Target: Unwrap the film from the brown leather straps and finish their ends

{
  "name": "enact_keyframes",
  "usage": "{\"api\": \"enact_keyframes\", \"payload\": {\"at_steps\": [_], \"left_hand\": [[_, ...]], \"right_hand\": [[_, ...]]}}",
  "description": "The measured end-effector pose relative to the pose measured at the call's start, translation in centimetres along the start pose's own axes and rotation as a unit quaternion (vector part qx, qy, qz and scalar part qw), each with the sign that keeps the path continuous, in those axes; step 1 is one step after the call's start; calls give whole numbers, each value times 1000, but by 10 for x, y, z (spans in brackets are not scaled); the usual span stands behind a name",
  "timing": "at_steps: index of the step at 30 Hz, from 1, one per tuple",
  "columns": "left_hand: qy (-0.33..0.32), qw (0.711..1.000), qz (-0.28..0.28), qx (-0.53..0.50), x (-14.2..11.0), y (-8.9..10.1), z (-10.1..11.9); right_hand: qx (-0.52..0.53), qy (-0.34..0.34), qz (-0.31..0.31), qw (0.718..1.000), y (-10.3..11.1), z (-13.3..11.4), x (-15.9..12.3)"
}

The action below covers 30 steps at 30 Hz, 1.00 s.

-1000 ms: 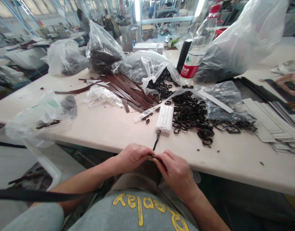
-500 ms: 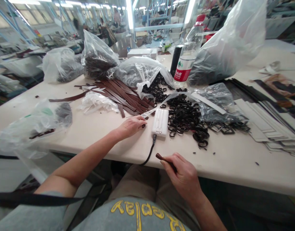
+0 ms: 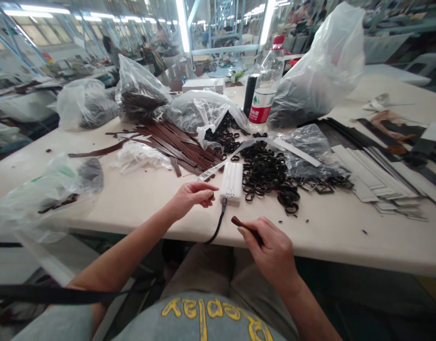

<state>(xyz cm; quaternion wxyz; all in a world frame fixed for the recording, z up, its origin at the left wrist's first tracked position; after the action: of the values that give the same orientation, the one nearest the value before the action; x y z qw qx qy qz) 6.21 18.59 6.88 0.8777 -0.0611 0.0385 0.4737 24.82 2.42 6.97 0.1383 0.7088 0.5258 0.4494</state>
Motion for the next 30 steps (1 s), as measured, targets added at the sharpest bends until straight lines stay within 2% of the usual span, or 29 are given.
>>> {"api": "enact_keyframes", "payload": {"at_steps": [5, 11, 14, 18, 22, 26, 30], "left_hand": [[73, 987, 24, -138, -36, -27, -11], [78, 971, 40, -222, -56, -50, -20], [80, 967, 52, -237, -59, -53, -22], [71, 974, 60, -206, -58, -50, -26], [57, 979, 50, -191, -59, -49, -27], [54, 980, 8, -193, -65, -53, -27], [60, 973, -30, -220, -69, -54, -26]], "right_hand": [[0, 17, 27, 999, 2, -17, 12], [-34, 69, 27, 997, -3, -37, 19], [-72, 89, 25, 993, -3, -41, 17], [-87, 92, 6, 992, -5, -42, 12], [-47, 62, 7, 997, -6, -37, 11], [3, 35, -7, 999, -8, -34, 10], [95, -5, 1, 995, -7, -32, 12]]}}
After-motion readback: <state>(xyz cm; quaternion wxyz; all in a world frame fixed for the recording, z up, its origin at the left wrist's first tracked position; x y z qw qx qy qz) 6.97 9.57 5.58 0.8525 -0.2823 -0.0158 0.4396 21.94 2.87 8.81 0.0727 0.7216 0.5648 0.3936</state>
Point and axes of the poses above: each hand's wrist, its own x-axis towards the middle knuckle, its own y-axis out of the back of the hand, z = x × y, the point moved 3 cm from there along x, towards the middle knuckle, and after that the axes turned 5 degrees about -x, right-handed, at the moved point
